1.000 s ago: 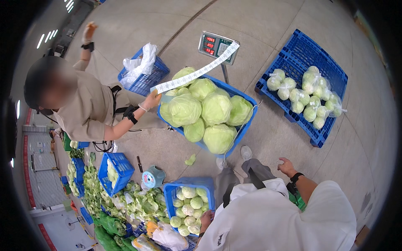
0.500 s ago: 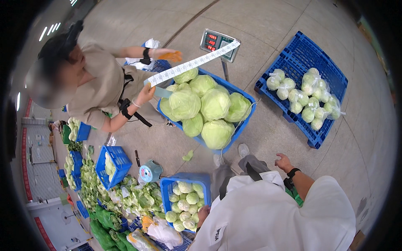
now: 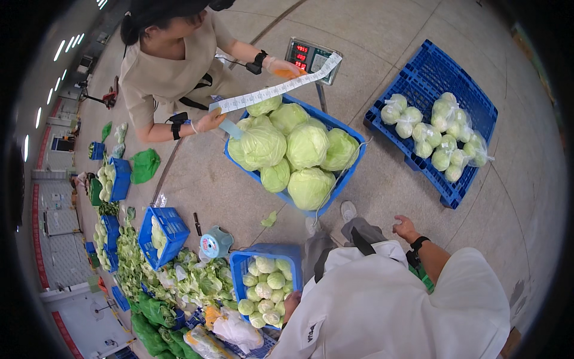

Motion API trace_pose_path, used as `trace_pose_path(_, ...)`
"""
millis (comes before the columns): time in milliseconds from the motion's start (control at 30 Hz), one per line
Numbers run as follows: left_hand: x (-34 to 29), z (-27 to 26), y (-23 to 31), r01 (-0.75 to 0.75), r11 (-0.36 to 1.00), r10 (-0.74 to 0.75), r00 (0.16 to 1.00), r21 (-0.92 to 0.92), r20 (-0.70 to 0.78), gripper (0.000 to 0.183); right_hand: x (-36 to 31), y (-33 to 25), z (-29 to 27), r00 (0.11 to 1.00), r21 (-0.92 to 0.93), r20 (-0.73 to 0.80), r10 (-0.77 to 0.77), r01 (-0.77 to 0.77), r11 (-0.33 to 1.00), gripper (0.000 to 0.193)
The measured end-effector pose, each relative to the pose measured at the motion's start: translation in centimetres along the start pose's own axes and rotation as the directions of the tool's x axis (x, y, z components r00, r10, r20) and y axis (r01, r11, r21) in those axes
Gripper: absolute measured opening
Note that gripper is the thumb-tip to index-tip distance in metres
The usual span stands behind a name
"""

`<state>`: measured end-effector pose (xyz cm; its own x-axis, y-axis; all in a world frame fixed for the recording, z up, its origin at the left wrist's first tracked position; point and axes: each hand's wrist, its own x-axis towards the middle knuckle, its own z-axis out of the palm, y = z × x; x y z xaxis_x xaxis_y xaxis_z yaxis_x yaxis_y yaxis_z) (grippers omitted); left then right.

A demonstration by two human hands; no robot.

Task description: Weighing baskets of cabbages on a digital scale and applying labels in a distribution center.

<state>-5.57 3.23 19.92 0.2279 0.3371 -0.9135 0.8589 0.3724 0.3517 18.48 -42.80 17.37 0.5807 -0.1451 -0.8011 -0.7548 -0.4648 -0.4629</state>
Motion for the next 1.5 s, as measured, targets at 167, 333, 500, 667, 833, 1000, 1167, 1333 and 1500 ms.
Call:
trace_pose_path(167,-0.3,0.3,0.7,-0.006,1.0,0.006,1.0,0.0,-0.018,0.026,0.8,1.0,-0.1,1.0,0.0,-0.003,-0.018,0.018,1.0,0.053)
trace_pose_path(333,-0.9,0.1,1.2,-0.157,0.964,0.156,0.988,0.214,0.022,0.026,0.8,0.9,0.0,1.0,-0.054,-0.008,-0.03,0.029,0.998,0.053)
trace_pose_path(500,-0.2,-1.0,-0.2,-0.329,0.895,0.315,0.944,0.302,0.094,0.024,-0.3,-0.8,0.0,0.999,0.01,0.022,0.045,-0.045,0.999,0.053)
trace_pose_path(667,-0.4,-0.7,0.3,-0.281,0.917,0.268,0.96,0.282,0.084,0.023,0.6,0.8,0.3,1.0,-0.007,-0.008,0.013,-0.013,1.0,0.054)
trace_pose_path(833,-1.0,0.0,1.4,-0.041,0.99,0.04,0.999,0.135,0.005,0.024,1.0,1.6,0.5,1.0,-0.006,-0.019,0.014,-0.014,1.0,0.055)
trace_pose_path(1000,0.1,-1.1,-1.0,-0.331,0.881,0.311,0.944,0.337,0.111,0.026,1.0,0.8,0.7,1.0,-0.019,-0.002,0.025,-0.025,0.999,0.056)
trace_pose_path(1167,-0.3,-0.2,0.3,-0.019,0.994,0.017,1.0,0.11,0.016,0.026,1.3,1.2,0.7,0.998,-0.015,0.008,0.062,-0.061,0.998,0.056)
trace_pose_path(1333,0.0,-0.5,-0.3,0.002,0.997,-0.004,1.0,0.072,0.03,0.025,1.2,0.6,0.8,0.997,-0.03,0.016,0.076,-0.076,0.997,0.055)
trace_pose_path(1500,0.3,-0.6,-0.4,0.078,0.995,-0.076,0.997,-0.057,0.035,0.025,1.9,1.5,1.0,0.997,-0.016,0.018,0.081,-0.081,0.997,0.055)
